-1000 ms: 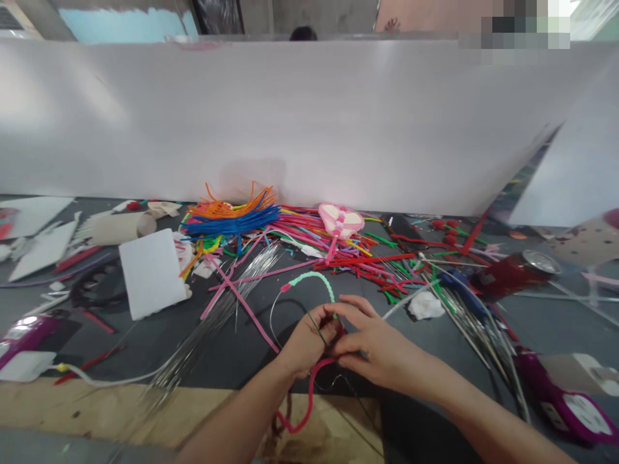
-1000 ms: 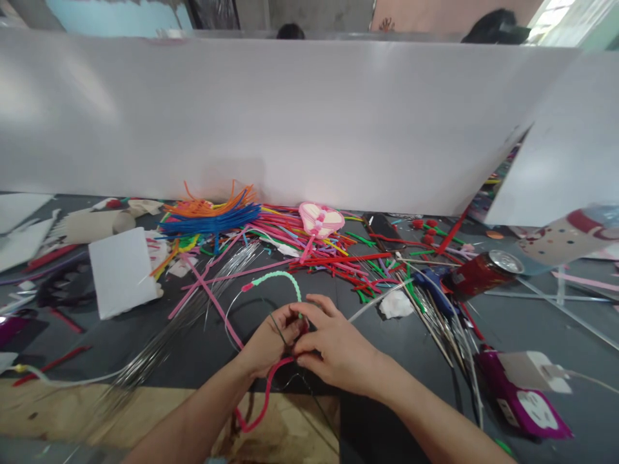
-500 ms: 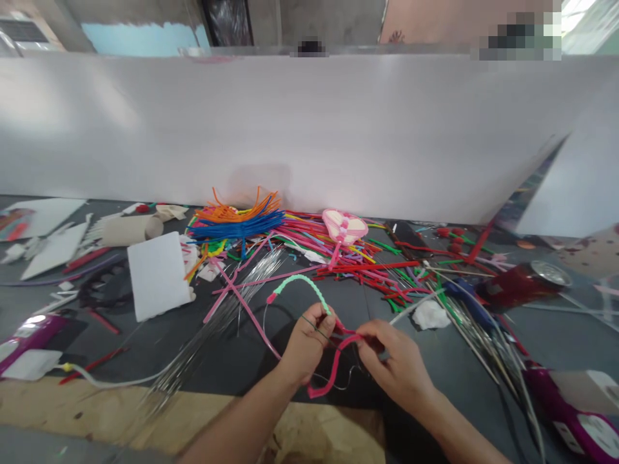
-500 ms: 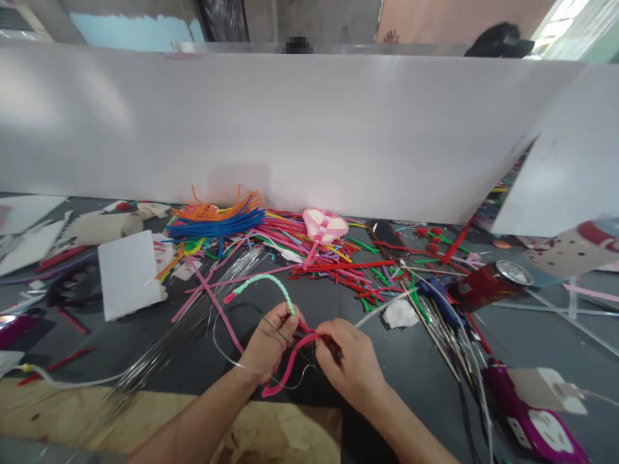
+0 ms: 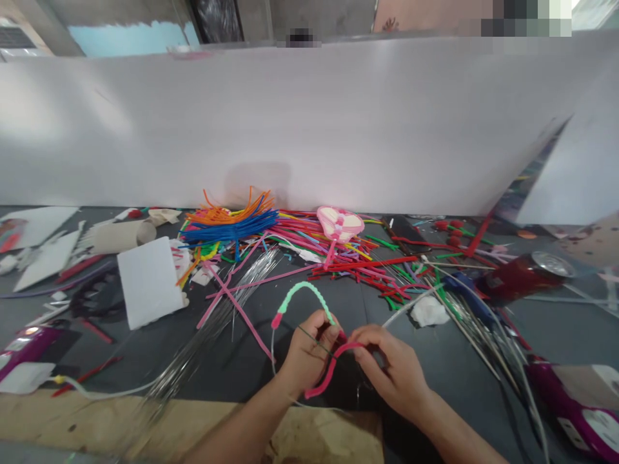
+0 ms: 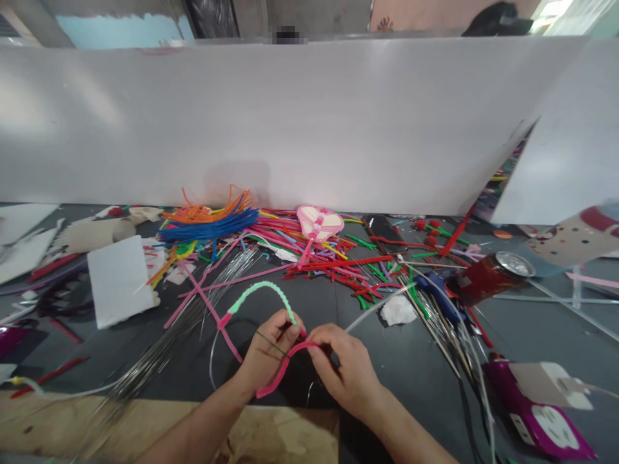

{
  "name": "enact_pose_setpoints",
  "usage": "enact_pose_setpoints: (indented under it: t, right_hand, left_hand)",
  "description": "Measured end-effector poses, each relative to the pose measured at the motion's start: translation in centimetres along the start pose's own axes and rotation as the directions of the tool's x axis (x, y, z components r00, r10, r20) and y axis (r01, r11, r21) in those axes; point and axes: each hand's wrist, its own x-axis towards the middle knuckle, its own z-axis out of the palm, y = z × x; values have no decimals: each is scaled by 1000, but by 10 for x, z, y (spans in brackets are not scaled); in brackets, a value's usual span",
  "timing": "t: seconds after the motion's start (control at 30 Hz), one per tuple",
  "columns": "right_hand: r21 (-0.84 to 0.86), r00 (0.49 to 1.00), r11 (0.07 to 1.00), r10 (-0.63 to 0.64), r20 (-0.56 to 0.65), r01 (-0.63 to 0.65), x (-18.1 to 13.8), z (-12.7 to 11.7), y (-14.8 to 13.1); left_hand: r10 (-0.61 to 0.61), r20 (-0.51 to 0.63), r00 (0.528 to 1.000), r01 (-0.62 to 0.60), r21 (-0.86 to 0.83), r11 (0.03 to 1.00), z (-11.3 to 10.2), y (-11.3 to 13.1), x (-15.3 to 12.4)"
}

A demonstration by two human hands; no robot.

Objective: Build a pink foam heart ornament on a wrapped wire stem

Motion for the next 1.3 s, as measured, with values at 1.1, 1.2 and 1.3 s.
enact_pose_setpoints:
  t: [1.1, 1.2, 1.3]
  right_hand:
    - [920, 837, 321, 547, 14, -224, 11, -11, 7]
    - [929, 711, 238, 702, 36, -282, 16, -8, 13]
    - [900, 649, 185, 749, 130, -394, 17, -1, 17]
  left_hand:
    - [-85, 106, 991, 113, -286, 952, 1, 1, -2]
    - [-68, 112, 991, 107, -398, 911, 0, 4, -3]
    - [-63, 87, 994, 100, -531, 841, -4, 9, -2]
